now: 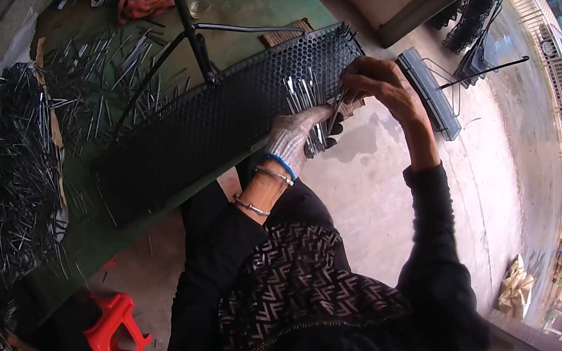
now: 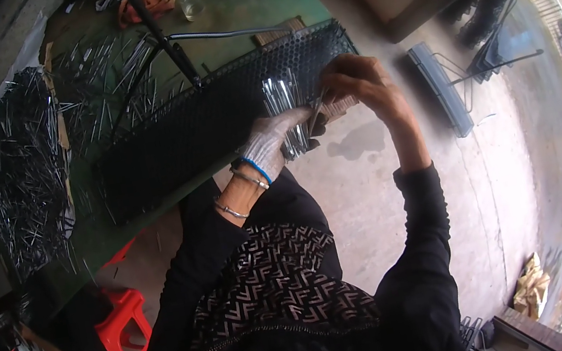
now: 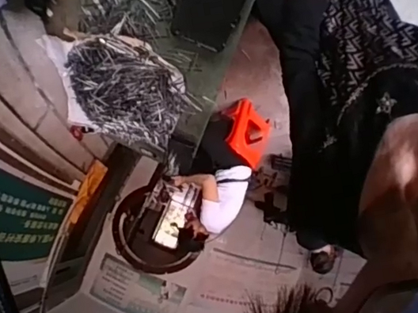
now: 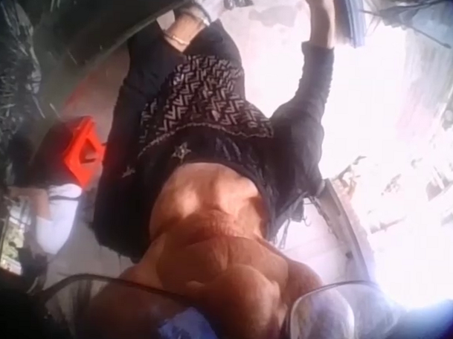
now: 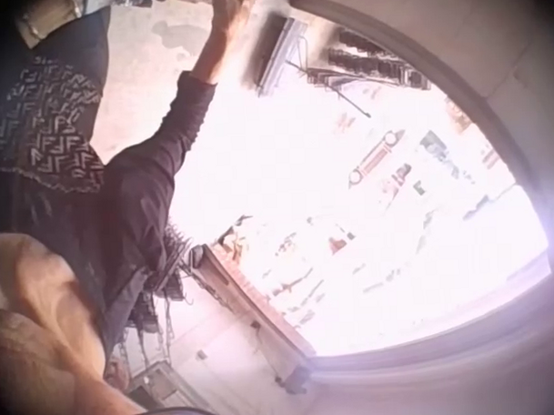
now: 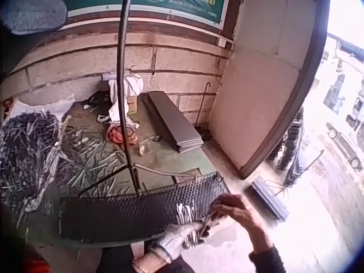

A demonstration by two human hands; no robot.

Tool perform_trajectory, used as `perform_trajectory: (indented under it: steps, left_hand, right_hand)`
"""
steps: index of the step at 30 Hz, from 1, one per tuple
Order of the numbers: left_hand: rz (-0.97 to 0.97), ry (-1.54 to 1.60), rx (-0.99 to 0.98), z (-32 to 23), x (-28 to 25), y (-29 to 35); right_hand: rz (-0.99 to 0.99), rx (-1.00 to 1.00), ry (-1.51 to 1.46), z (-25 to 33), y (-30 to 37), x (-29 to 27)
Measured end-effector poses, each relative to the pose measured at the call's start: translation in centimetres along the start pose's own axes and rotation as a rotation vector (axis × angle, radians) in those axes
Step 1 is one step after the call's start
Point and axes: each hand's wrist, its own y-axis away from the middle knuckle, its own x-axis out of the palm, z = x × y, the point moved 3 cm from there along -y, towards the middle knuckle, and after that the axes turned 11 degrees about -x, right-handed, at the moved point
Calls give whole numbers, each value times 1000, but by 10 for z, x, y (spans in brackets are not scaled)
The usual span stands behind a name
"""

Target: Inserting thin metal wires into a mesh-like frame.

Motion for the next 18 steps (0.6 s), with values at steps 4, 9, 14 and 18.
perform_trajectory:
  steps: [4,9,14,18]
  left_hand:
    - [47,84,15,-1,-3,4]
    - [214,135,-59,5,8,12]
    - [233,134,-67,9,10,13]
    - [206,164,-105,13,4,8]
  right_hand:
    - [-400,-231,87,11,0,-24]
    - [-716,-538,219,-20,-31,-45]
    - [-843,-500,585,-46,-53,-51]
    - [-878,-452,556,-48,-59,-48]
